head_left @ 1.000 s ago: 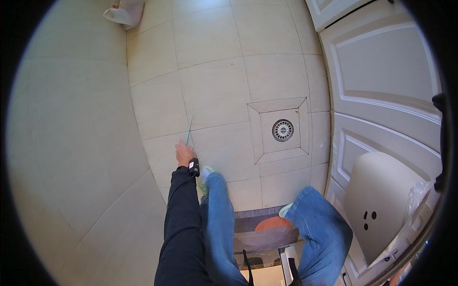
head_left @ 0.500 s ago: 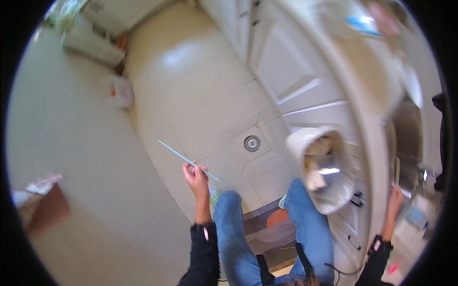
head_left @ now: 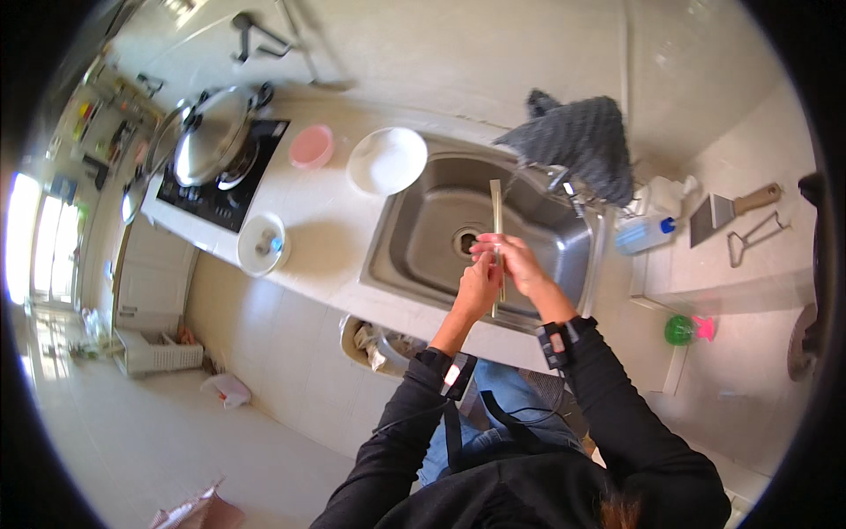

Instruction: The person washes several bowls, chopsticks, and a small pink bowl in the kitchen sink using a sponge and running water. After rinsing, the person places the cleaned items on the counter and into a drawer, then wipes a black cutting board with a cloth.

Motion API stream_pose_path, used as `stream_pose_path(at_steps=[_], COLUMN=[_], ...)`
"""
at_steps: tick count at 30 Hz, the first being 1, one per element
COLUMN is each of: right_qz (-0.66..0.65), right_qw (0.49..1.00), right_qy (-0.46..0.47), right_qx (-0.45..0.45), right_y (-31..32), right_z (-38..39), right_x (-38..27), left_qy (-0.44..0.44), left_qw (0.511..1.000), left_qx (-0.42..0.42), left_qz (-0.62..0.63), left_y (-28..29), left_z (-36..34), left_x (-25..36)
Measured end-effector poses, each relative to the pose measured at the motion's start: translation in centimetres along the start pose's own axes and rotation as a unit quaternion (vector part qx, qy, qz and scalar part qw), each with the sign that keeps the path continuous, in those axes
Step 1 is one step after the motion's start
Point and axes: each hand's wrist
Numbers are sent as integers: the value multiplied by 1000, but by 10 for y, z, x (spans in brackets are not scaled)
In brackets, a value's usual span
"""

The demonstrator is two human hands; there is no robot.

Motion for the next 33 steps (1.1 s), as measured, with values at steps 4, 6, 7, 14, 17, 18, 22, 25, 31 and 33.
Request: stream_pose_path(at_steps=[4,6,7,14,17,18,22,25,31,33], right_qz=[261,152,141,136,172,197,308,453,429,442], right_qw=[962,985,987,990,981,975,936,871,847,854], right_qy=[64,62,77,43,83,91,165,174,283,250], right_qx=[42,57,17,20,36,43,42,72,136,115], right_y=[16,25,28,19,15,16,25,30,23,23], right_z=[-21,-28,-29,-31,-36,-40,-54,-65,-73,-69], right_x=[-6,-5,-4,-8,-3,-1,-2,-14,-41,-47], left_qy=[-35,20,-40,-21,-40,-52,-61,-76,-152,-210], left_qw=[961,961,965,962,952,954,957,971,979,974], left_qx=[-96,25,35,-180,-182,-172,-142,-117,-98,-79], left_qz=[-257,-276,-255,206,242,241,244,195,88,25], left_y=[13,34,37,42,45,46,44,43,46,44], left_z=[-30,-55,-72,-141,-146,-147,-151,-153,-155,-156], left_x=[19,28,33,51,54,55,56,57,61,63])
Point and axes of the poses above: each hand's wrist, its own z-axis away from the middle knuckle, its own y-axis out of the back of the hand, x = y × z, and after that the axes turned 4 degrees about y, right-handed
